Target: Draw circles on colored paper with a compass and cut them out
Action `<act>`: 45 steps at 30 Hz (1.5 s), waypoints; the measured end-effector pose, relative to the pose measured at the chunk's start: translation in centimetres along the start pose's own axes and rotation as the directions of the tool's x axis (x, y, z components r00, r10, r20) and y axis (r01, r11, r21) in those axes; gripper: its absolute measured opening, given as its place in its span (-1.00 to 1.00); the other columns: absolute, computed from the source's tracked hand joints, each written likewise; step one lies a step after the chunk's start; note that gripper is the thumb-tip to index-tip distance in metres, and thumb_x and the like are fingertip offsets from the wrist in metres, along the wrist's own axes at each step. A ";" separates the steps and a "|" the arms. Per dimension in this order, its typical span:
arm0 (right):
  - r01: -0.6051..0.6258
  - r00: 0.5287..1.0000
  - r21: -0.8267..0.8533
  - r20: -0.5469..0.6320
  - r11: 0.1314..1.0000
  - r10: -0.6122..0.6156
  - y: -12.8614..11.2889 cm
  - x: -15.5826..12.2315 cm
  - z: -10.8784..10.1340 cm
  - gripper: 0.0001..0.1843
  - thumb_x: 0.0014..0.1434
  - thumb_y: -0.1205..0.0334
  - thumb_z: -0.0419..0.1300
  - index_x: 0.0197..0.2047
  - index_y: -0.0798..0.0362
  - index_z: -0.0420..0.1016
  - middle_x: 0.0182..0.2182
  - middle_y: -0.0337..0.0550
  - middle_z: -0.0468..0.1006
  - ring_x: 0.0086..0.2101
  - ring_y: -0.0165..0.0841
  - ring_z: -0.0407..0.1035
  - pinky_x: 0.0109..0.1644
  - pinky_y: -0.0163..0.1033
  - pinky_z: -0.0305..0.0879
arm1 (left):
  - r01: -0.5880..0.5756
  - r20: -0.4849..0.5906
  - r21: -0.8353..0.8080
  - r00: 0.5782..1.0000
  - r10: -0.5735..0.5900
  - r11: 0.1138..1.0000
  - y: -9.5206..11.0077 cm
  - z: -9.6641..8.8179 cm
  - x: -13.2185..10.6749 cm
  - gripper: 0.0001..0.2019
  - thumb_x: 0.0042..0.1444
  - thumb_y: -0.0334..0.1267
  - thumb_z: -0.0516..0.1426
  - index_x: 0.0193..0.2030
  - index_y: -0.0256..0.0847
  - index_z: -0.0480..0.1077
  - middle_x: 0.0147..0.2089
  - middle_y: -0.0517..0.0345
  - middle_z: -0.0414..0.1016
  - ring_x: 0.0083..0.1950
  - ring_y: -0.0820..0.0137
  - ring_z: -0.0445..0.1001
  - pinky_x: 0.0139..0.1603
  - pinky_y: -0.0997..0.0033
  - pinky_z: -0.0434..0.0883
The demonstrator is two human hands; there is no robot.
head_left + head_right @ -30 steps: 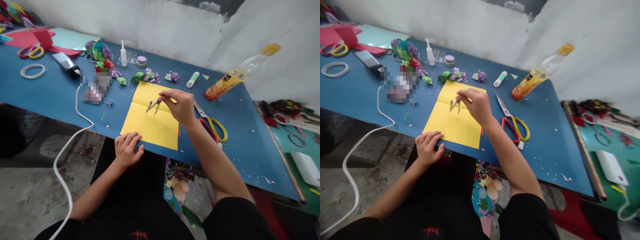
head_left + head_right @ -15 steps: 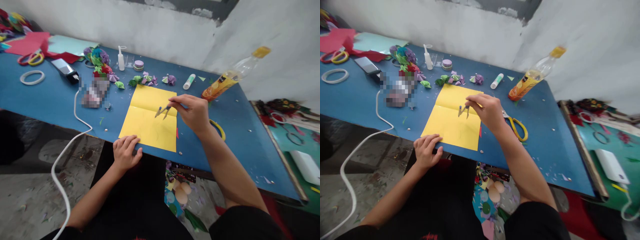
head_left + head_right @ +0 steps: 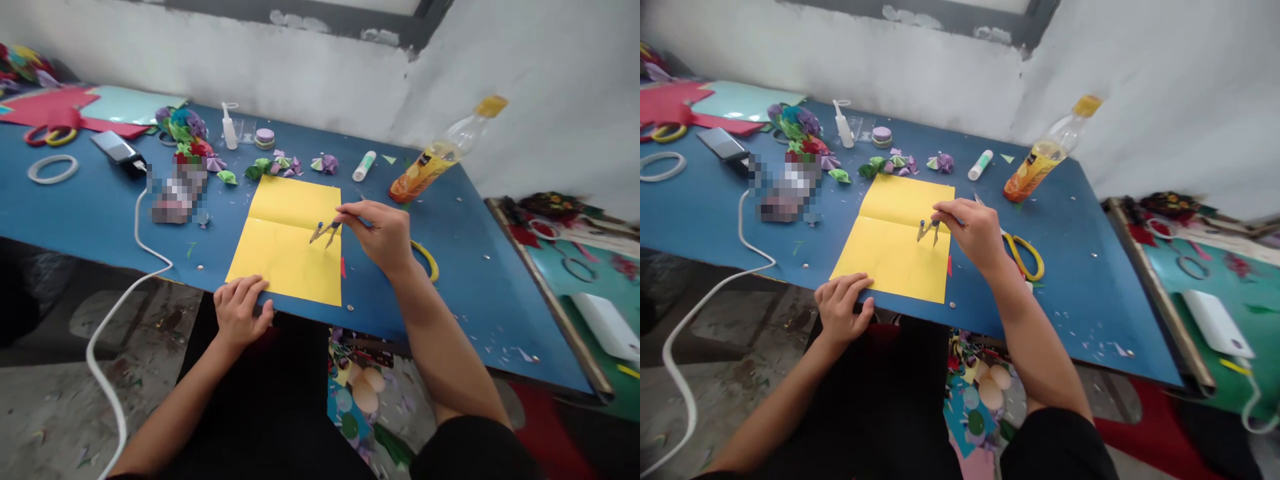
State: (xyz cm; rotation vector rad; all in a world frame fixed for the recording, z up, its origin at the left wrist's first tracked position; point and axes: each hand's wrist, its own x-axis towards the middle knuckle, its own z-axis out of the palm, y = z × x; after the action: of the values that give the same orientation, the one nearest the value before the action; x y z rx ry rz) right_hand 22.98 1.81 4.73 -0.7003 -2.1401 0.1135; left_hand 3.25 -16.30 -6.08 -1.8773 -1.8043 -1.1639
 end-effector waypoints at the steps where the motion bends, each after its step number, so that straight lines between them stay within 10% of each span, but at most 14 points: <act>1: 0.000 1.000 0.005 -0.002 1.000 0.000 0.0 0.0 0.0 -0.91 0.17 0.24 0.26 -0.25 -0.06 0.61 -0.34 -0.23 0.66 -0.35 -0.33 0.54 -0.23 -0.22 0.43 | -0.002 0.001 0.004 1.000 0.002 1.000 0.0 0.0 0.0 -0.77 0.19 -0.17 0.04 -0.10 -0.16 0.43 -0.10 0.02 0.57 -0.10 0.19 0.43 -0.05 0.17 0.16; 45: -0.228 0.963 0.284 0.207 0.931 0.173 -0.3 -0.4 -0.9 -0.87 0.18 0.26 0.22 -0.25 -0.11 0.61 -0.30 -0.25 0.66 -0.29 -0.28 0.56 -0.12 -0.13 0.52 | -0.005 -0.001 0.013 1.000 0.005 1.000 -0.1 0.1 0.1 -0.77 0.19 -0.14 0.03 -0.11 -0.12 0.43 -0.11 0.06 0.58 -0.11 0.21 0.42 -0.07 0.16 0.15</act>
State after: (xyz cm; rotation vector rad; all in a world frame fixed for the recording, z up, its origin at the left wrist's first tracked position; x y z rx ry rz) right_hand 23.75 1.18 5.08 -0.7452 -2.1483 0.6275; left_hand 3.18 -16.19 -6.10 -1.8717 -1.8016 -1.1484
